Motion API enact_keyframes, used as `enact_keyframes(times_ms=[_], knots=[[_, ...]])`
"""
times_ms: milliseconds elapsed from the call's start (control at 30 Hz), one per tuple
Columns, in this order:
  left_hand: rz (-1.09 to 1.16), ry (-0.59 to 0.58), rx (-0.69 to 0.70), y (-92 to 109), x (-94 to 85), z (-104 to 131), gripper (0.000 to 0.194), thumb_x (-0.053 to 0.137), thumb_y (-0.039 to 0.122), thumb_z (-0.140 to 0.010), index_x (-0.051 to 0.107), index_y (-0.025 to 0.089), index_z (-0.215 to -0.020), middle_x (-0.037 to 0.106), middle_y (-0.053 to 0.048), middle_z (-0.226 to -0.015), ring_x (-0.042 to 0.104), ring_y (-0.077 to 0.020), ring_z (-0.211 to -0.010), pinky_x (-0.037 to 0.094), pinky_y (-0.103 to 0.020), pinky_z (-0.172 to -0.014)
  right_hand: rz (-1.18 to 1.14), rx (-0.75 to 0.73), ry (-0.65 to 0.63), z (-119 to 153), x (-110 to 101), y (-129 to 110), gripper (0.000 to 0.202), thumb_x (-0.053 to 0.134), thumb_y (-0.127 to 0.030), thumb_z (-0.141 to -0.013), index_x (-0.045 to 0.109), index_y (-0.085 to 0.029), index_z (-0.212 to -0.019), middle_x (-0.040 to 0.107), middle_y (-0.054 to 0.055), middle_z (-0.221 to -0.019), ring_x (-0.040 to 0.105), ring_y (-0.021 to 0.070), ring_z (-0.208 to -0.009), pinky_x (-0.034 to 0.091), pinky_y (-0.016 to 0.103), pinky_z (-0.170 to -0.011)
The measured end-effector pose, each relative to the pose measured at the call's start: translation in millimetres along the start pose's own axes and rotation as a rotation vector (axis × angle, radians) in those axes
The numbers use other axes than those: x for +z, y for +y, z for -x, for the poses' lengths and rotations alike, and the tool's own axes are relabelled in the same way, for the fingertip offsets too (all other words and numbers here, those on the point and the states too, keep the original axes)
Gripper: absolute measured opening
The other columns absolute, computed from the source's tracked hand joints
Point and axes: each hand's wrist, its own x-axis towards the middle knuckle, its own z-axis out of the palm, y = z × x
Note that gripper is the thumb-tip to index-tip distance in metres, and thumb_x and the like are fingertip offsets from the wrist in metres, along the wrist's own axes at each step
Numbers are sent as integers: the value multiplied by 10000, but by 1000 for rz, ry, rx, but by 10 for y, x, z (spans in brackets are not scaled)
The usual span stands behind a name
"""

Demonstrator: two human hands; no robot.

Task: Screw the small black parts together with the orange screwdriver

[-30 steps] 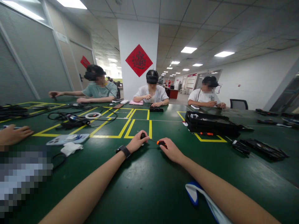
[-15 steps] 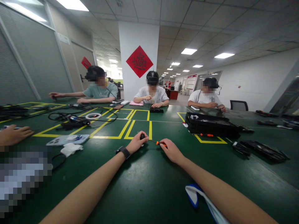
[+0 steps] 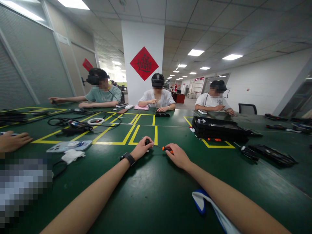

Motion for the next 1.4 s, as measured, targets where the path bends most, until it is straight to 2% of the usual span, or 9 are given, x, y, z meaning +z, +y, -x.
enact_keyframes(times_ms=[133, 400, 667, 833, 1000, 1233, 1400], knots=[[17, -8, -5, 2, -6, -1, 224, 523, 374, -729, 484, 181, -837, 565, 19, -696, 540, -115, -647, 411, -241, -617, -14, -5, 12, -2, 8, 20, 172, 422, -226, -837, 566, -172, -913, 544, 48, -896, 483, 147, -867, 370, 274, -778], [11, -12, 4, -5, -1, -7, 228, 519, 388, -731, 482, 180, -817, 560, 25, -673, 524, -107, -619, 406, -233, -602, -77, -41, 26, 0, 4, 51, 161, 535, -223, -770, 541, -181, -925, 530, 36, -904, 482, 146, -838, 383, 278, -754], [28, -10, 5, -14, 2, -16, 207, 522, 361, -727, 484, 179, -818, 567, 20, -683, 538, -113, -635, 410, -242, -620, -48, -25, 33, -4, 45, 68, 150, 432, -214, -824, 563, -170, -884, 524, 47, -893, 478, 147, -864, 381, 279, -778], [19, -11, -18, -12, -5, -10, 239, 509, 398, -735, 488, 179, -828, 563, 20, -669, 523, -109, -611, 404, -232, -589, -41, -56, 39, 15, 23, 62, 140, 490, -218, -797, 540, -183, -922, 524, 40, -913, 475, 149, -861, 384, 280, -769], [-10, -11, 18, 7, -5, 1, 239, 515, 402, -729, 487, 180, -811, 561, 17, -685, 521, -113, -629, 409, -240, -607, -33, -36, 25, 5, 29, 56, 185, 541, -221, -758, 533, -181, -939, 539, 37, -886, 479, 159, -848, 378, 291, -766], [1, -8, -1, 4, -4, -9, 228, 508, 386, -731, 488, 178, -823, 554, 15, -677, 532, -121, -644, 419, -254, -626, -16, 27, 15, -7, 36, 66, 158, 428, -192, -811, 570, -165, -875, 538, 46, -871, 477, 150, -843, 368, 283, -772], [31, 1, -20, -16, -5, -9, 236, 513, 379, -726, 482, 178, -847, 547, 18, -689, 532, -114, -637, 426, -245, -607, -48, -10, 39, 2, 21, 74, 147, 503, -195, -776, 553, -171, -912, 539, 41, -886, 476, 155, -845, 367, 293, -772]])
